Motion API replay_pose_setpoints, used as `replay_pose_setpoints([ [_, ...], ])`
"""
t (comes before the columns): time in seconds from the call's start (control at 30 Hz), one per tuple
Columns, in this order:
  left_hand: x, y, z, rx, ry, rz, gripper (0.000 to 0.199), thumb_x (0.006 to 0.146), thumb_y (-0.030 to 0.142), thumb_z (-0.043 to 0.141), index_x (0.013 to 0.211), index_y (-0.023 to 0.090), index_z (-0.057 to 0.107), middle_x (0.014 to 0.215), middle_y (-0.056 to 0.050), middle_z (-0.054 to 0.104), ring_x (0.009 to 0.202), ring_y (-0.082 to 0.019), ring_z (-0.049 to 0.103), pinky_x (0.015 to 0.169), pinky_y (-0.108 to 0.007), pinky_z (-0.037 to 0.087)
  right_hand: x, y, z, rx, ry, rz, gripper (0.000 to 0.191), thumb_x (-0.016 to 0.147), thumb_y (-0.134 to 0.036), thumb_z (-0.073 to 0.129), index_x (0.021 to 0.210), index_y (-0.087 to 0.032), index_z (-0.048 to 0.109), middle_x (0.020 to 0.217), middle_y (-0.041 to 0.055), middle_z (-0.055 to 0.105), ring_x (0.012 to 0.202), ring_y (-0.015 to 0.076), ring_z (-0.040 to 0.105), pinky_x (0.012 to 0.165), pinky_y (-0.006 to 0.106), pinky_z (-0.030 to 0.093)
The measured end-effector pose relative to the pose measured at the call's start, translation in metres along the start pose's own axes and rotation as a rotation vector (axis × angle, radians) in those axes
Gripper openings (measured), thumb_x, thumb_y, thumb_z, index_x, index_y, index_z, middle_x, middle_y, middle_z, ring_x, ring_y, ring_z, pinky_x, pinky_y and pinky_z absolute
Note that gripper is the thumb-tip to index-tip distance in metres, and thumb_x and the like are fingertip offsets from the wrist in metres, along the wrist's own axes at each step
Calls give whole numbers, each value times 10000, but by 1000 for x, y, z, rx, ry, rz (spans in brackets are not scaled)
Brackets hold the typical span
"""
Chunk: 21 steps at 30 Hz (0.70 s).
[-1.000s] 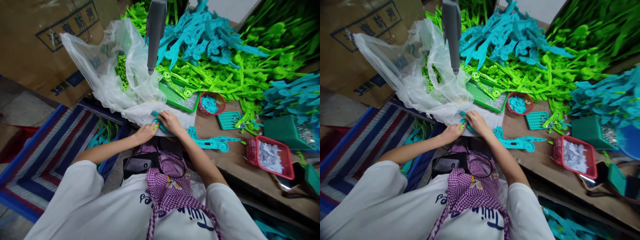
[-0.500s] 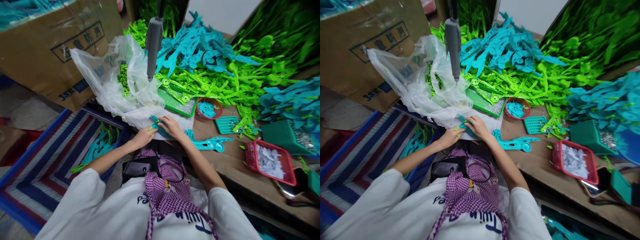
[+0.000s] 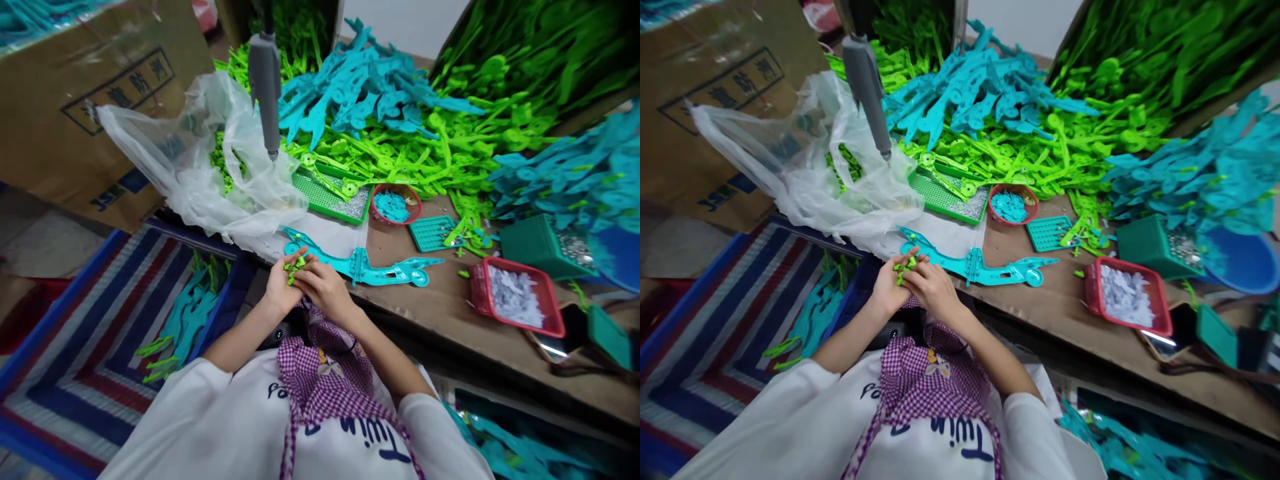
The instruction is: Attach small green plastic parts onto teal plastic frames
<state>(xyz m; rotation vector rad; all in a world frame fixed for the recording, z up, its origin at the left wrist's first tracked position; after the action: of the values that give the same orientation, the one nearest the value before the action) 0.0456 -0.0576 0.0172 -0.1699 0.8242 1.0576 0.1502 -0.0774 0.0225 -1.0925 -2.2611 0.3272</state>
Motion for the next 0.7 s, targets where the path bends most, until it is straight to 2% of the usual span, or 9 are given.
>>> replay_pose_setpoints([
  [0.17,6,-21,22,4,-45,-141,286,909,140,396,1040,95,646,696,-36,641,574,-97,625,509,-156,514,-9,10,-27,235,170,159,216,973,-371,518,950,-210,661,1037,92,683,974,195,649,815,339,529],
  [0.27,15,-33,24,49,-16,-196,226,900,126,415,954,104,634,658,-19,601,534,-87,582,477,-155,496,-24,23,-45,463,304,303,153,950,-362,552,934,-216,595,1108,88,691,1001,186,672,820,330,563],
  [0.33,18,-38,22,130,-22,-249,196,907,123,419,895,111,614,660,-19,577,527,-76,555,439,-137,455,-43,43,-63,581,437,463,171,910,-385,608,903,-224,552,1061,67,703,919,173,693,771,316,576],
  [0.43,18,-39,20,286,-102,-282,161,918,124,446,902,119,606,650,17,512,427,-23,408,326,-91,265,-82,89,-91,629,635,717,275,839,-457,671,862,-230,519,840,2,674,720,144,679,685,291,569],
  [0.5,17,-38,26,397,-163,-264,121,901,118,501,933,125,617,649,41,475,392,-2,312,303,-92,184,-107,120,-104,629,701,842,334,800,-517,679,866,-226,528,718,-32,617,602,123,630,607,268,547],
  [0.57,17,-40,44,493,-231,-230,111,881,124,553,957,127,633,653,49,457,392,8,274,310,-95,164,-126,143,-110,643,711,923,385,774,-565,677,876,-219,543,678,-39,593,562,112,601,568,253,529],
  [0.7,25,-57,103,623,-410,-32,186,889,195,584,1056,159,660,690,50,462,412,12,270,351,-108,171,-141,162,-112,758,659,959,461,749,-638,674,878,-225,514,791,-15,639,629,115,642,628,275,567],
])
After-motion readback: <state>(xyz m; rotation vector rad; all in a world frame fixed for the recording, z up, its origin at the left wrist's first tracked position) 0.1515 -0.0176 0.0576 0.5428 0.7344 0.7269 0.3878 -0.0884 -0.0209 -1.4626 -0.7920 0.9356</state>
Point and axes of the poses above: each hand's wrist, its own x-axis towards the middle knuckle, its own z-axis out of the palm, y = z × x, the point moved 3 cm from there along x, towards the middle knuckle
